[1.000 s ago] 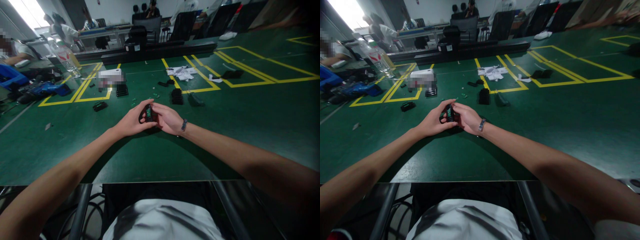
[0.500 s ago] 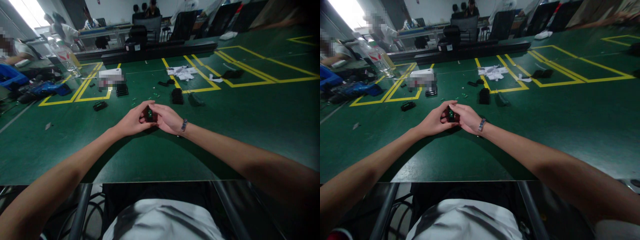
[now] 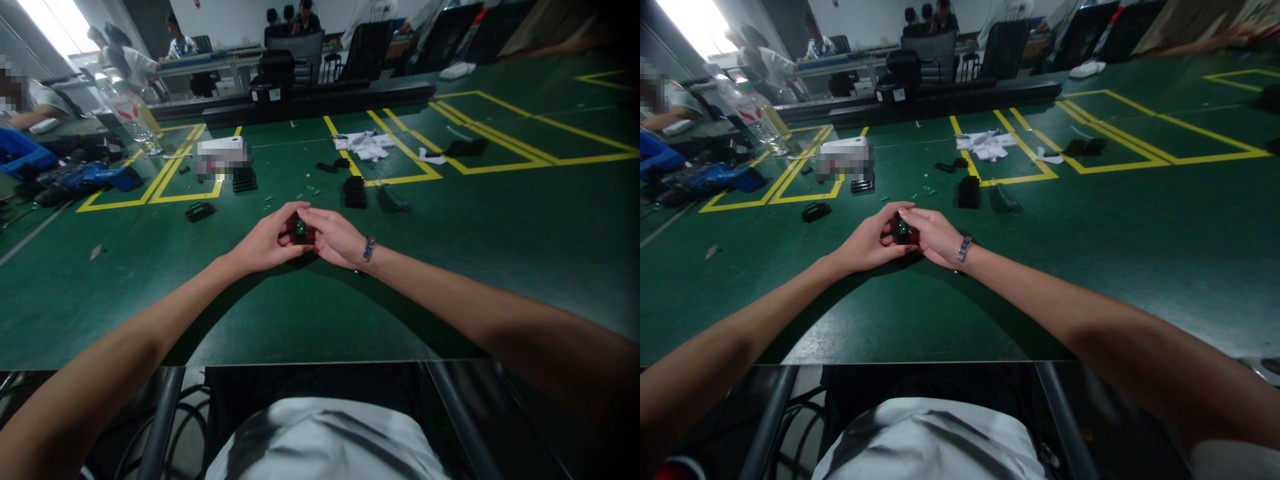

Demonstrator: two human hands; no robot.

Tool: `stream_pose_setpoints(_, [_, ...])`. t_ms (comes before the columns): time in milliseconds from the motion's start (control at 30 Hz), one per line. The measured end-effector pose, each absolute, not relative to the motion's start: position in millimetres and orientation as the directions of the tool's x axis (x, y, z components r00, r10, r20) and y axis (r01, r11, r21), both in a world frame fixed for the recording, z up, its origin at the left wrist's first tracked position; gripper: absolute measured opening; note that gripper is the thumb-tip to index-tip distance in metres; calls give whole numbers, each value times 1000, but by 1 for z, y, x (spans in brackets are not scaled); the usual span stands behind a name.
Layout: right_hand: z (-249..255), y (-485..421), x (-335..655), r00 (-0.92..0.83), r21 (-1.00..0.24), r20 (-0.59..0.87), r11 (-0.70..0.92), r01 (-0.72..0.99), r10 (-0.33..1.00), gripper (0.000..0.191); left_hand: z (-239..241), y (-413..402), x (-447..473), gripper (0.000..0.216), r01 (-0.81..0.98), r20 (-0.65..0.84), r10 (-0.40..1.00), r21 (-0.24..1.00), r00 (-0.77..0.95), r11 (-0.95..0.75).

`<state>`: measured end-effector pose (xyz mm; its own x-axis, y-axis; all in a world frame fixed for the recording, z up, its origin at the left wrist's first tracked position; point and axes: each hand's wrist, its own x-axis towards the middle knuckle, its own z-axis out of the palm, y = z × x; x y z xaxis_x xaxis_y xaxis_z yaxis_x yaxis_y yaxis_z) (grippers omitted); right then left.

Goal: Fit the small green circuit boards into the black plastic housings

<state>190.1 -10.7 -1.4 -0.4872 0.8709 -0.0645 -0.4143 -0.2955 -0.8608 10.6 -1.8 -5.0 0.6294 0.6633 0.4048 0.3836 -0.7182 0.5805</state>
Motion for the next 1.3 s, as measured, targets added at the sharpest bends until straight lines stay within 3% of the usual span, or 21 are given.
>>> stream_pose_setpoints(567, [-1,-10,190,-490,-844,-63,-308,-439,870,26,-5,-1,12,80,392,392,668,582,632,-712])
stream_pose_setpoints(800, [0,-10,190,-484,-852,-78,-311,-422,871,22,-4,-3,13,75,393,392,680,595,620,-701])
stream_pose_setpoints(1300, [1,-13,189,-455,-837,-50,-286,-466,889,17,-8,-1,13,83,336,400,672,639,623,-692])
